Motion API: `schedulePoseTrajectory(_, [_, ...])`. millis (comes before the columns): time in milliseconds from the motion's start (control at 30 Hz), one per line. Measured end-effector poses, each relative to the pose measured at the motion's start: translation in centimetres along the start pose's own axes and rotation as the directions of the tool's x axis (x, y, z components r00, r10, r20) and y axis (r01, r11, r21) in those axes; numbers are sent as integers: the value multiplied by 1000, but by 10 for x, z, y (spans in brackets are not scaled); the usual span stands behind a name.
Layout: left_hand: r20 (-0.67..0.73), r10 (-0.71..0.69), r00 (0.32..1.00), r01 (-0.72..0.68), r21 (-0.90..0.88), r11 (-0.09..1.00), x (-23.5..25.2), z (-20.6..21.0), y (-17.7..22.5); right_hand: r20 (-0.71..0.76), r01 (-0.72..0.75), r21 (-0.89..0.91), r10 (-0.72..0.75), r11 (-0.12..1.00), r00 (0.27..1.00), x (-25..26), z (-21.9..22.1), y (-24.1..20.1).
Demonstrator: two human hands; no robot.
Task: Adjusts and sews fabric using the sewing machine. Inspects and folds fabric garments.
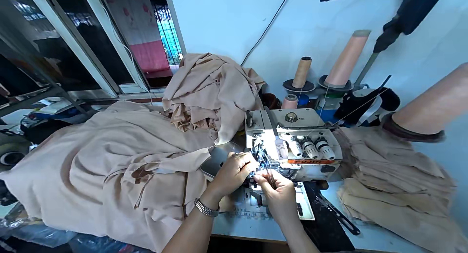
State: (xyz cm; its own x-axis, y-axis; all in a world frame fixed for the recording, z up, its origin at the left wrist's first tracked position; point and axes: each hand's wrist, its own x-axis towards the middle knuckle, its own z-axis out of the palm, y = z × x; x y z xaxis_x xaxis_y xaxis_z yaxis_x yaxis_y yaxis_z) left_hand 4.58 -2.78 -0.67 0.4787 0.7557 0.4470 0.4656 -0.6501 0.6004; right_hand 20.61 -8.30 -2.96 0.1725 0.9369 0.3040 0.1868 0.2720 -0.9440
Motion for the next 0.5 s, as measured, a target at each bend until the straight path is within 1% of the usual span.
schedulePoseTrajectory(67, [-15, -17, 1000, 17, -39, 999, 0, 0, 0, -33, -4, 9, 5, 1000, 999, 2, 1, 0])
schedulePoseTrajectory(200, [-55, -22, 998, 11, -195, 981, 0, -1, 2, -42, -30, -4, 30, 1000, 999, 2, -4, -1])
schedulePoseTrajectory(267, [-29, -16, 999, 8, -244, 970, -1, -3, 2, -36, -36, -7, 36, 999, 999, 2, -5, -2])
schedulePoseTrajectory(367, [-46, 3, 999, -13, -236, 972, -1, -1, 1, -33, -14, -7, 14, 1000, 999, 3, -4, 0])
schedulePoseTrajectory(500, [-24, 10, 1000, -13, -149, 989, -1, -2, 0, -24, 4, -22, -5, 1000, 1000, 1, -4, 0])
